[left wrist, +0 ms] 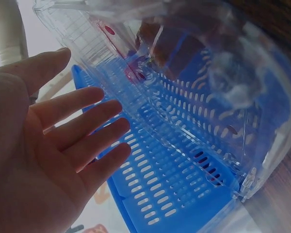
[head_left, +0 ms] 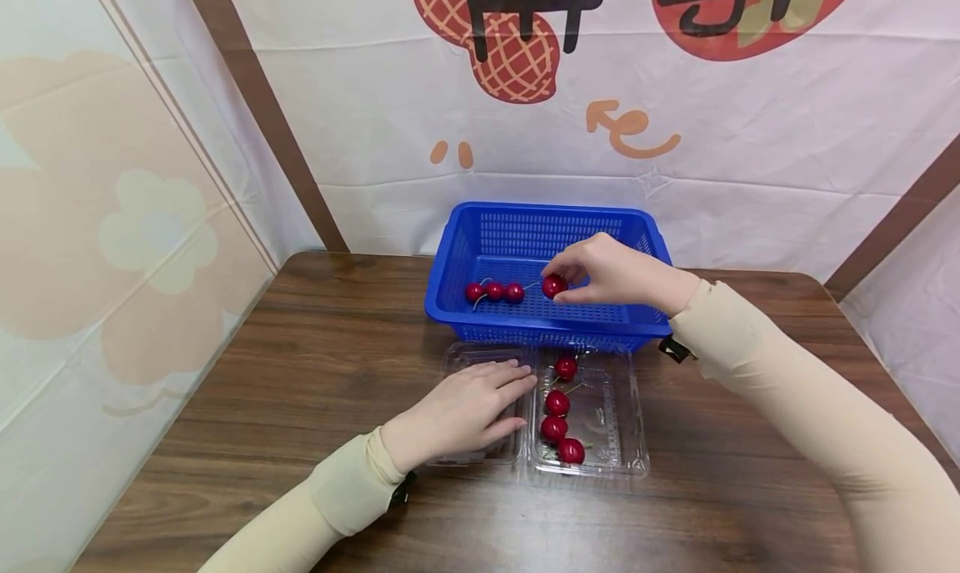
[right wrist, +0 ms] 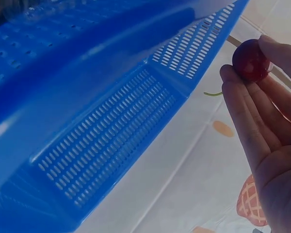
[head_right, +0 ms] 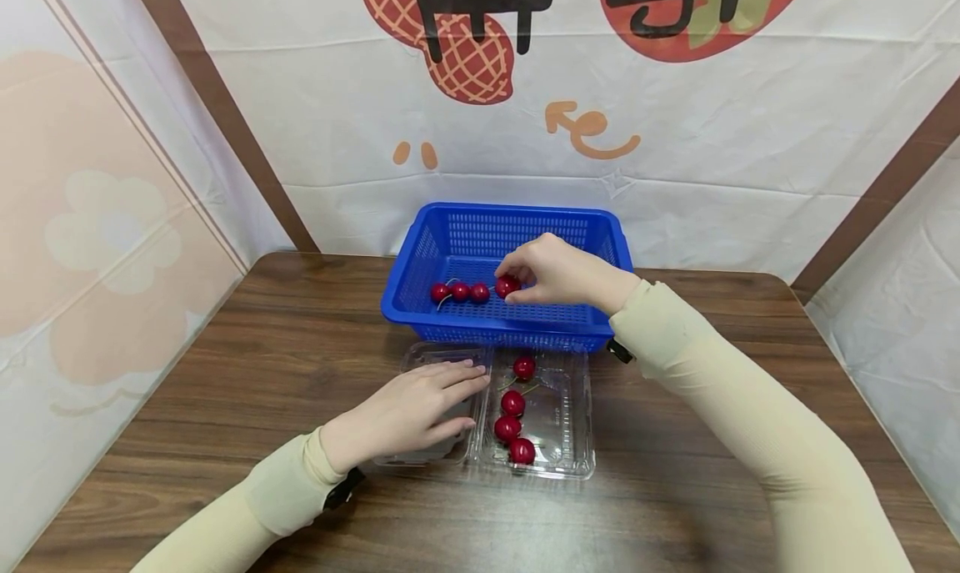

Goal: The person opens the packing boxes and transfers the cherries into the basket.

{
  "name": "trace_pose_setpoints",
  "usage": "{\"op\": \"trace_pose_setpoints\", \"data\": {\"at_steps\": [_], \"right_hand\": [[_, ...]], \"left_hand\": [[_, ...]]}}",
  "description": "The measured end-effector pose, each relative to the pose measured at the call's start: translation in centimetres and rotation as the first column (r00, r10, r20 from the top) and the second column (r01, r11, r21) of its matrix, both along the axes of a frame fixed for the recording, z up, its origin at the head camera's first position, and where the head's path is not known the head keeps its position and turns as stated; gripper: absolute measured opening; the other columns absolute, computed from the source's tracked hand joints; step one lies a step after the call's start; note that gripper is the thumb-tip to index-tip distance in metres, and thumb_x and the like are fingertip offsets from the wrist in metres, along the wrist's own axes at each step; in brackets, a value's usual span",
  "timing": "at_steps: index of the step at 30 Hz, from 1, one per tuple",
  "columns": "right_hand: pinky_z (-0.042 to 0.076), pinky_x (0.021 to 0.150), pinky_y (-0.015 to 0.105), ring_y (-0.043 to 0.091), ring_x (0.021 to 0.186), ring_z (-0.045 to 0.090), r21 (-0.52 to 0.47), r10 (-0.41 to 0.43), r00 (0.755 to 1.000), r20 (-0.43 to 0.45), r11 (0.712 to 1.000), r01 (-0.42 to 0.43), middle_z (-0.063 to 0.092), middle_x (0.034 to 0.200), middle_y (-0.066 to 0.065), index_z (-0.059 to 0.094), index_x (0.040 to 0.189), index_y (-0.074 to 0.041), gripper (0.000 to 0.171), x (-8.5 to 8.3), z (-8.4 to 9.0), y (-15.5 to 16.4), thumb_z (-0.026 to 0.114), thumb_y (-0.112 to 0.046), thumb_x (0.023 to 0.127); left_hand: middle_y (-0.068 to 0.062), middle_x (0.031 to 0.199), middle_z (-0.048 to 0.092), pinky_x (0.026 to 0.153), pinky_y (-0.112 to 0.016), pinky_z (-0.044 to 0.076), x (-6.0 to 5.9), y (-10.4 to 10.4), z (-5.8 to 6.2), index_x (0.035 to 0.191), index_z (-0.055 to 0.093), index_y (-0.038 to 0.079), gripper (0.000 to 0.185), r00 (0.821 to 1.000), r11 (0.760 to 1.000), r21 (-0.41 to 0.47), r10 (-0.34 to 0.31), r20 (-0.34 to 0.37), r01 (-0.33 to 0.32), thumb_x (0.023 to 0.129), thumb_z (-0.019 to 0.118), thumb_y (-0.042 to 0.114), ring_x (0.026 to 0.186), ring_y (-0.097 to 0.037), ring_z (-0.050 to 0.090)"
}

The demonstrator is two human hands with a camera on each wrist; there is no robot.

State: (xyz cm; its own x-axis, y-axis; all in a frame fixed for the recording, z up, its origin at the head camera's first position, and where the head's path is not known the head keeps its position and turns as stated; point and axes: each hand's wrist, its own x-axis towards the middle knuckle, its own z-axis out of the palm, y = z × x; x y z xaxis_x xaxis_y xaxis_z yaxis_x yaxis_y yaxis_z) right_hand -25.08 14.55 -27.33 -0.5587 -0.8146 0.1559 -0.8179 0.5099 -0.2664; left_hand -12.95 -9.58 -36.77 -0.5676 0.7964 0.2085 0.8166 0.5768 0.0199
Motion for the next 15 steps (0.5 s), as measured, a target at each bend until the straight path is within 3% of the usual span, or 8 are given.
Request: {"op": "trace_pose_setpoints", "data": {"at_steps": [15], "right_hand": [[0.058,0.076,0.032,0.016,0.082,0.07,0.065,-0.007,0.999,0.042,0.998,0.005,0.073,0.095,0.007,0.069,0.108,-0.005,0.031,-2.5,-0.2,-2.0,0.074,-0.021,0.082]], "left_hand": [[-0.009,0.133,0.058,0.106,-0.037,0.042,0.1,-0.2,0.1,0.13,0.057,0.009,0.05,1.0,1.0,-0.007,0.002,-0.016,-0.002,0.092,0.059,0.04,0.126,-0.024,0.053]]}}
